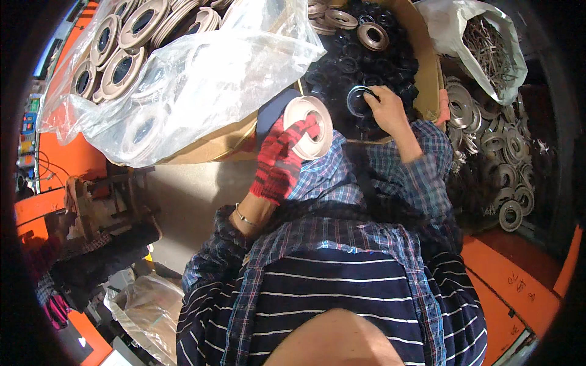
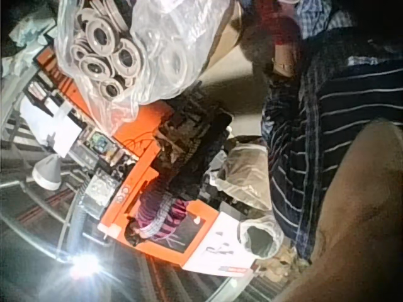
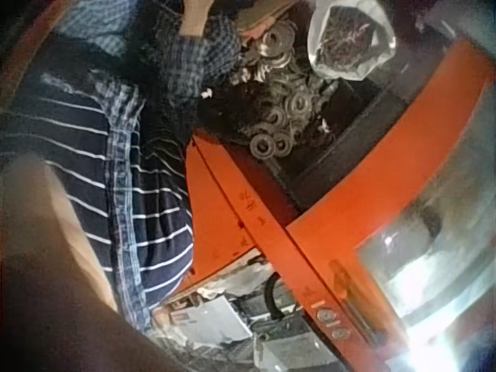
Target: The person sits on the floor and repeatedly picks a beige ring and a black ring, presses them together, and places the assembled pair into a cardboard box. The person handles the parts one at a time, using both hands to align and press the rings.
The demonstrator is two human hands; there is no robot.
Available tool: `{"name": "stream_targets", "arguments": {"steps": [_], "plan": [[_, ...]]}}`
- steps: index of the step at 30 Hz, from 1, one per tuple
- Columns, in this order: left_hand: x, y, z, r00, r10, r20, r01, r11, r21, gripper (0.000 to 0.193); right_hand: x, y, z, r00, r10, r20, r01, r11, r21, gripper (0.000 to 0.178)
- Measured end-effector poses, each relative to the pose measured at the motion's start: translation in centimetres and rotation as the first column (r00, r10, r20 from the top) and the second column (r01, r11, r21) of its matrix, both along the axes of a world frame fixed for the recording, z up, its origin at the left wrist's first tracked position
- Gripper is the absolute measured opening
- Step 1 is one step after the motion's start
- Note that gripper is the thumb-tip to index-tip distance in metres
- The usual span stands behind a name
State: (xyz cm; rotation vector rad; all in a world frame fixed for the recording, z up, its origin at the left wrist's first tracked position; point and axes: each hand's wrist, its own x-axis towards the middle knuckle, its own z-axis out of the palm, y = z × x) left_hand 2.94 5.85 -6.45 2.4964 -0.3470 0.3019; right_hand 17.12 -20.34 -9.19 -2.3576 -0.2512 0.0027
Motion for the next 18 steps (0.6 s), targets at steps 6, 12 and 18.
{"name": "stream_targets", "arguments": {"steps": [6,12,18], "plan": [[1.4,-2.5,0.3,0.989,-0.149,0.011,0.15,0.988,-0.049,0.038,-7.1,2.7,5.9,0.919,0.291,0.265,-0.32,0.944,0.074,0.036],[0.5,-2.6,2.9,0.944,-0.136,-0.301,-0.035,0.864,-0.502,0.038,-10.1,2.6,9.9,0.912,0.405,0.061,-0.394,0.907,-0.147,0.073],[0.0,-3.3,5.5,0.853,-0.304,-0.424,-0.252,0.471,-0.845,0.041,-10.9,2.2,7.9,0.956,0.269,0.118,-0.277,0.96,0.052,0.068]]}}
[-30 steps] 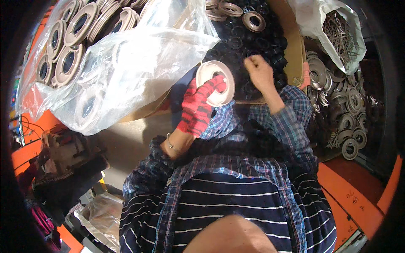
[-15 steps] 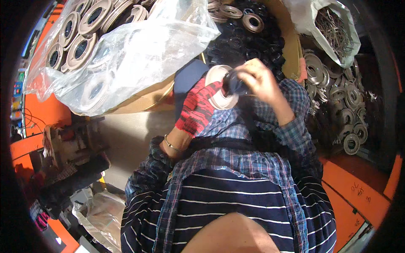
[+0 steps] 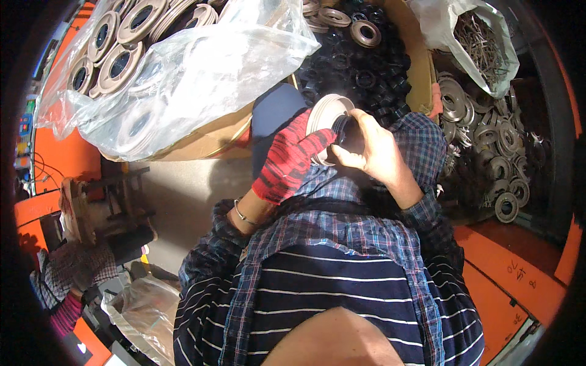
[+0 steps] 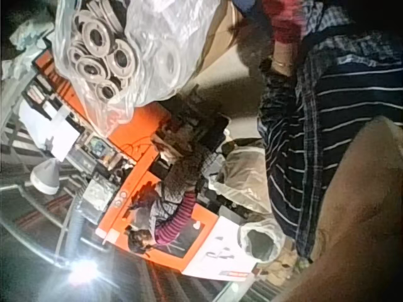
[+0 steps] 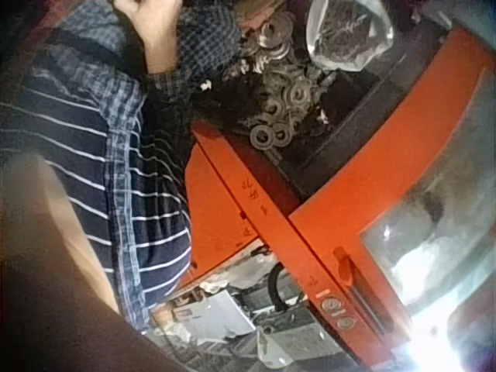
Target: The person sits on the floor and repeatedly picks a beige ring and a black ring, presses them together, and places the assembled pair into a cardboard box. The person handles the parts one at a time, using both hands to align and press the rings.
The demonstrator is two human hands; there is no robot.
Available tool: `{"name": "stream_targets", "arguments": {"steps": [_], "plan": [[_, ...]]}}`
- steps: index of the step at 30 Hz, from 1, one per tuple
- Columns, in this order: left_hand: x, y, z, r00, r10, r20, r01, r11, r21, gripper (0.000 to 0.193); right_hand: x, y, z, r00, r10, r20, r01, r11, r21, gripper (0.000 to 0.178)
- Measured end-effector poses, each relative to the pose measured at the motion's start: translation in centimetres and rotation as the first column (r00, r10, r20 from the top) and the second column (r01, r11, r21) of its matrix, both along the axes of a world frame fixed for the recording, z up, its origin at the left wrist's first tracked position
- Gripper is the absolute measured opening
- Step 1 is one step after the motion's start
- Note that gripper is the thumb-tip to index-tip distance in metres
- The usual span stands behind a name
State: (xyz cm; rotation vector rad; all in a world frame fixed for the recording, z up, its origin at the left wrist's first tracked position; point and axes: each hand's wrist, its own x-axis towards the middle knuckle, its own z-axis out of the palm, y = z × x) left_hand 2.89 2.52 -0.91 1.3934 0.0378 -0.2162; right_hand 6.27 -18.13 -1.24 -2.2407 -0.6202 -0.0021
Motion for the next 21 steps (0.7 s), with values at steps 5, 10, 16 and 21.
{"name": "stream_targets", "arguments": {"steps": [5,10,16,21], "plan": [[-1.5,-2.6,-0.1,0.982,0.066,0.177,-0.118,0.945,0.304,0.056,-0.6,1.4,-2.7,0.852,-0.093,-0.515,0.275,0.917,0.289,0.058],[-2.6,-3.9,-2.6,0.868,-0.029,0.496,-0.224,0.869,0.441,0.065,-0.8,2.9,-4.9,0.526,0.216,-0.823,0.686,0.464,0.561,0.026],[-0.9,-2.1,-2.4,0.973,0.095,0.209,-0.154,0.947,0.283,0.056,-0.4,1.0,-4.9,0.956,-0.127,-0.266,0.213,0.922,0.325,0.055],[-0.7,-1.9,-1.8,0.981,0.003,0.195,-0.073,0.933,0.353,0.055,0.0,1.4,-4.2,0.897,-0.075,-0.435,0.246,0.903,0.351,0.05]]}}
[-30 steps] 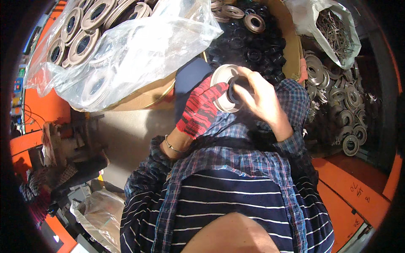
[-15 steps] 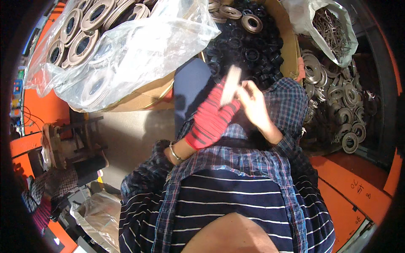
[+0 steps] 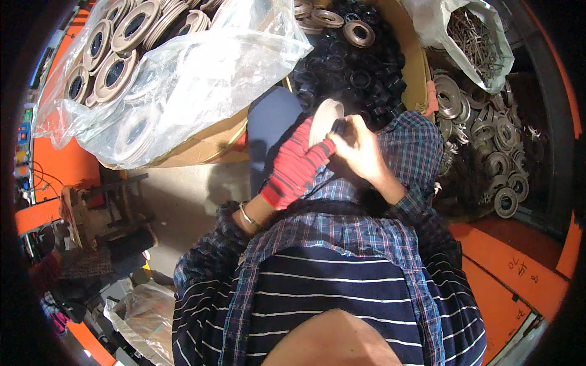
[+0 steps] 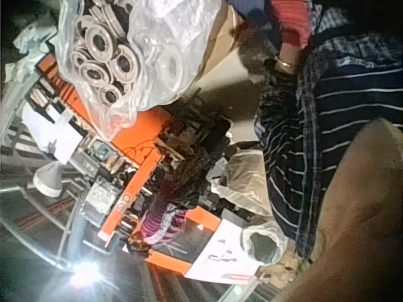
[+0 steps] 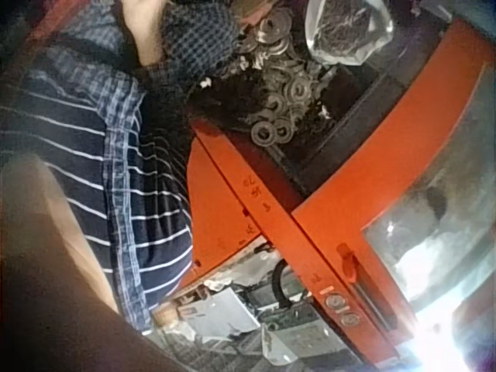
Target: The person sits on the floor and repeatedly picks a beige ring and a black ring, presses them together, and places the assembled pair into a cardboard box. The person handles the parts one at a time, using both hands to align and press the rings.
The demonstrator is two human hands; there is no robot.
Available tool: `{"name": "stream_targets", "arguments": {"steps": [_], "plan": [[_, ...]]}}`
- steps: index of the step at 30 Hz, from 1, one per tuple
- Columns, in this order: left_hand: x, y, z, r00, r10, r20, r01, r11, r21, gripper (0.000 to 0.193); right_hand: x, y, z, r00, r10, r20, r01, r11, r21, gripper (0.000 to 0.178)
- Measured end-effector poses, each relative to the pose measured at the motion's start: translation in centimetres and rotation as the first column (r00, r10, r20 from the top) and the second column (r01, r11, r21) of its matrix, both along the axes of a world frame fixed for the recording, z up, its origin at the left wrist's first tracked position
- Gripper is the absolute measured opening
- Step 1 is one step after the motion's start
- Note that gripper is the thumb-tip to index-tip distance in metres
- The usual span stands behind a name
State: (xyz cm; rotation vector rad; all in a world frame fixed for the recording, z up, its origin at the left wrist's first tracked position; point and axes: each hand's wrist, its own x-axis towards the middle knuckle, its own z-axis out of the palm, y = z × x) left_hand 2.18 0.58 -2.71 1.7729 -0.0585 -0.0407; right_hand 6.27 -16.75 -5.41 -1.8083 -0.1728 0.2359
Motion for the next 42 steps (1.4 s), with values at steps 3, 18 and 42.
{"name": "stream_targets", "arguments": {"steps": [3,18,42], "plan": [[-0.8,-0.7,-0.5,0.973,-0.033,0.229,0.001,0.991,0.135,0.059,-0.1,0.5,0.3,0.854,0.107,-0.509,0.184,0.853,0.488,0.044],[-0.9,-1.1,-3.2,0.935,0.049,0.351,-0.15,0.952,0.267,0.061,-0.4,1.2,-0.1,0.981,-0.195,0.01,0.193,0.976,0.101,0.033],[-0.7,-1.7,-0.4,0.961,-0.005,0.278,-0.037,0.988,0.147,0.059,0.6,1.4,1.2,0.901,-0.041,-0.433,0.268,0.836,0.479,0.048]]}}
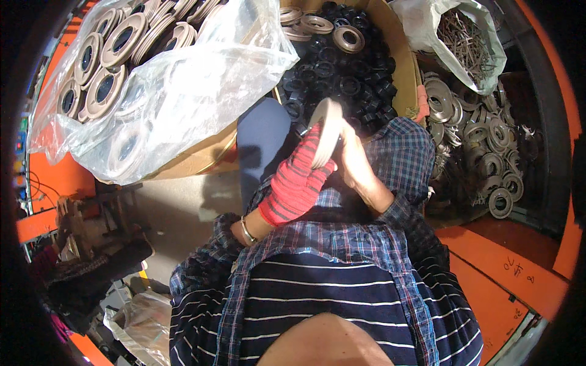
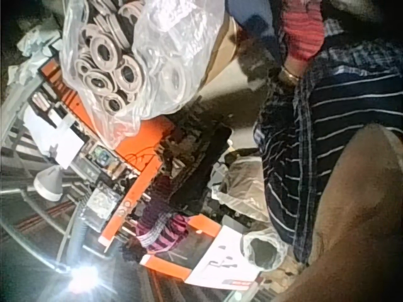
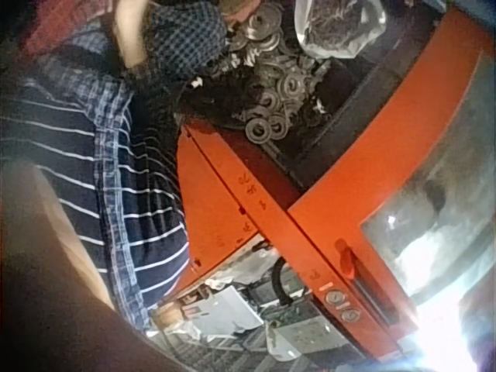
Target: The person sits on the floor and repeatedly picks a beige ring and a black ring, presses them together, and places the assembled pair into a cardboard box. The person handles the parts one at a time, using both hands to align and press the rings.
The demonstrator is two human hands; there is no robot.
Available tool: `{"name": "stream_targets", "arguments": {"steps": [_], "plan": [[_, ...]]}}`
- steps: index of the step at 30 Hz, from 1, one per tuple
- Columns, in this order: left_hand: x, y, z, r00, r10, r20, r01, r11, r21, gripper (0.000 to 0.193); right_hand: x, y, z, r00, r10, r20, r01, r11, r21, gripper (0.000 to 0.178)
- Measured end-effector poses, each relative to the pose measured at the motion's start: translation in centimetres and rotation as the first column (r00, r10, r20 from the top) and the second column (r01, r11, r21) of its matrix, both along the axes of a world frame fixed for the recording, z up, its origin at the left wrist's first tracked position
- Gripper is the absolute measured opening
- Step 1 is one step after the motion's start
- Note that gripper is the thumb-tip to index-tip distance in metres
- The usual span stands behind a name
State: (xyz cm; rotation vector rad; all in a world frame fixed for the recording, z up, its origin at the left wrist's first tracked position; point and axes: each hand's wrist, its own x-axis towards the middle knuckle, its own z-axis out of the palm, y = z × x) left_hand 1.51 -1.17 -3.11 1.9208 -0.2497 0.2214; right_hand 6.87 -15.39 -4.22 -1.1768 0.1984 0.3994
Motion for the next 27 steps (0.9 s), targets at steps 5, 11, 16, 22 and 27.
{"name": "stream_targets", "arguments": {"steps": [5,11,16,22,27], "plan": [[1.9,4.2,2.1,0.955,-0.107,0.276,0.05,0.977,0.205,0.062,2.6,-1.5,1.2,0.965,0.258,-0.045,-0.252,0.962,0.105,0.072],[7.6,17.7,15.1,0.68,0.435,0.59,-0.702,0.619,0.352,0.065,14.0,-8.2,-4.0,0.894,0.442,-0.068,-0.368,0.642,-0.673,0.045],[8.9,15.3,17.6,0.879,0.058,0.473,-0.402,0.624,0.67,0.056,25.4,-13.8,-11.8,0.868,0.491,0.08,0.004,0.153,-0.988,0.031],[9.6,3.5,6.3,0.885,-0.321,0.339,0.12,0.858,0.5,0.04,30.9,-16.0,-19.7,0.782,0.563,-0.266,0.033,-0.465,-0.885,0.031],[10.4,0.8,-0.4,0.914,-0.374,0.155,0.312,0.895,0.319,0.039,31.6,-17.7,-16.9,0.749,0.575,-0.33,-0.036,-0.462,-0.886,0.024]]}}
